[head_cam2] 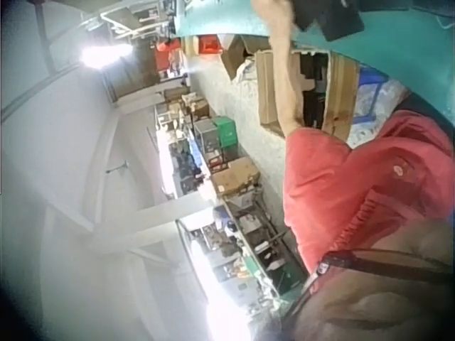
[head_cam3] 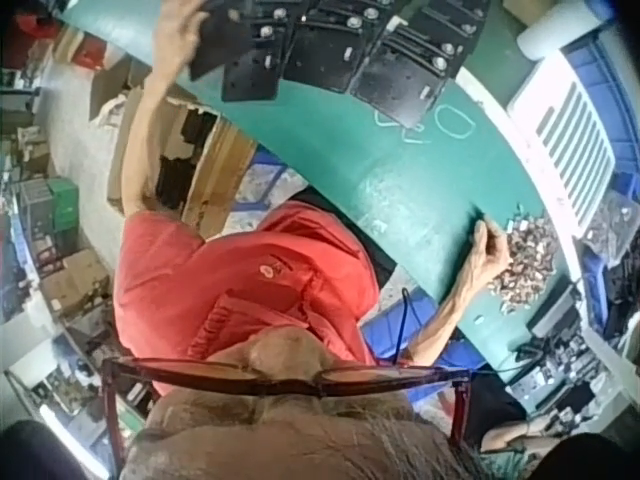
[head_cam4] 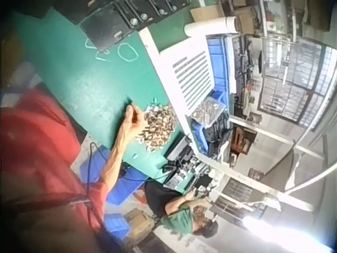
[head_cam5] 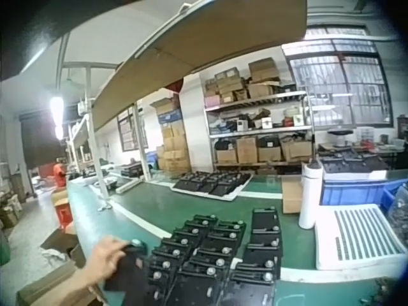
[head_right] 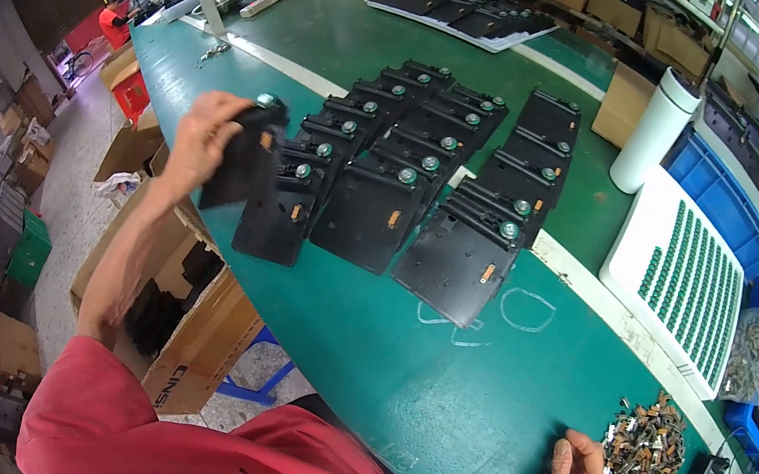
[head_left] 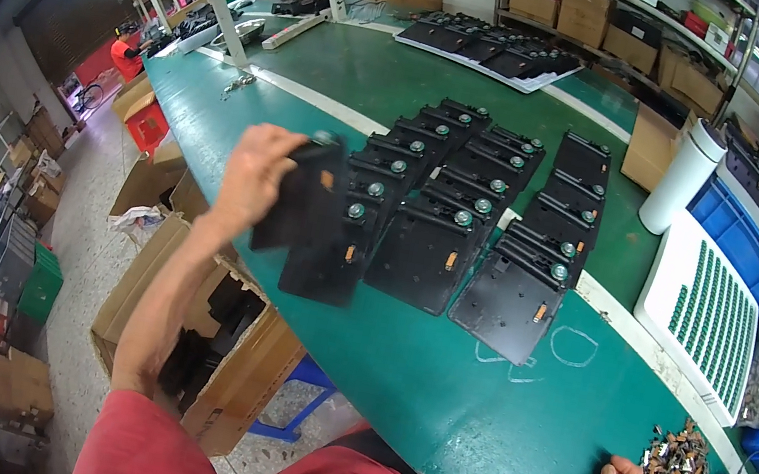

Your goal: The person assembles device panels by taking plastic base plates from a box, attaching circular components from a tray and clips from a pile onto each plate by hand, and placing the completed panels in rows on the workbench.

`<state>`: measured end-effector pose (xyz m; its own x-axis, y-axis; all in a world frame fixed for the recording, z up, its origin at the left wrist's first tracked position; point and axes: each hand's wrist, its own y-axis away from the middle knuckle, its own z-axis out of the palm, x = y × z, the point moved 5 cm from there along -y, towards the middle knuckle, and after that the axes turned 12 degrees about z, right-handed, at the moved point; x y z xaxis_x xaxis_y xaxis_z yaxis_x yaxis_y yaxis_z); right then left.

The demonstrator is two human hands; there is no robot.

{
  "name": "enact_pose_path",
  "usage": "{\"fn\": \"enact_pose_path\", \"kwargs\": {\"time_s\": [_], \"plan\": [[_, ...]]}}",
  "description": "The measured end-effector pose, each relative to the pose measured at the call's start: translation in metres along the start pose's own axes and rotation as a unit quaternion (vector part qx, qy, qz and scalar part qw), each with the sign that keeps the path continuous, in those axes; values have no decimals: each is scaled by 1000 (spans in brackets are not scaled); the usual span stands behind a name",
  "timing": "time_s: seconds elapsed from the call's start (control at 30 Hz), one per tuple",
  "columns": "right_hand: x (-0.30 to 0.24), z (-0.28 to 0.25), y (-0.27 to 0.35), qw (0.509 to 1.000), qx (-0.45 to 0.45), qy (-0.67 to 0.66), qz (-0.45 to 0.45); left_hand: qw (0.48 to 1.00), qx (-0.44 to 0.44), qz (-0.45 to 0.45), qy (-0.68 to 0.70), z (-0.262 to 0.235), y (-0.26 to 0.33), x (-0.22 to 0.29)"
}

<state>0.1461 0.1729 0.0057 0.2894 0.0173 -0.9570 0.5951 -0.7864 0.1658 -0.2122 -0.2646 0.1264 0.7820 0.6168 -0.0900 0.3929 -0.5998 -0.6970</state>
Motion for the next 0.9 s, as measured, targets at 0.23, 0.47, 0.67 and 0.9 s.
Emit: {"fn": "enact_pose_path", "kwargs": {"time_s": [0.23,0.47,0.67,0.9], "plan": [[4,-1,-4,998,33,50,-19,991,-114,-63,-18,5,80,-103],[6,1,-3,996,47,66,-33,994,-102,-45,6,35,85,-125],[6,0,-2,995,50,75,-29,993,-110,-31,27,56,75,-120],[5,-1,-1,992,58,100,-45,994,-91,-44,43,65,83,-120]]}}
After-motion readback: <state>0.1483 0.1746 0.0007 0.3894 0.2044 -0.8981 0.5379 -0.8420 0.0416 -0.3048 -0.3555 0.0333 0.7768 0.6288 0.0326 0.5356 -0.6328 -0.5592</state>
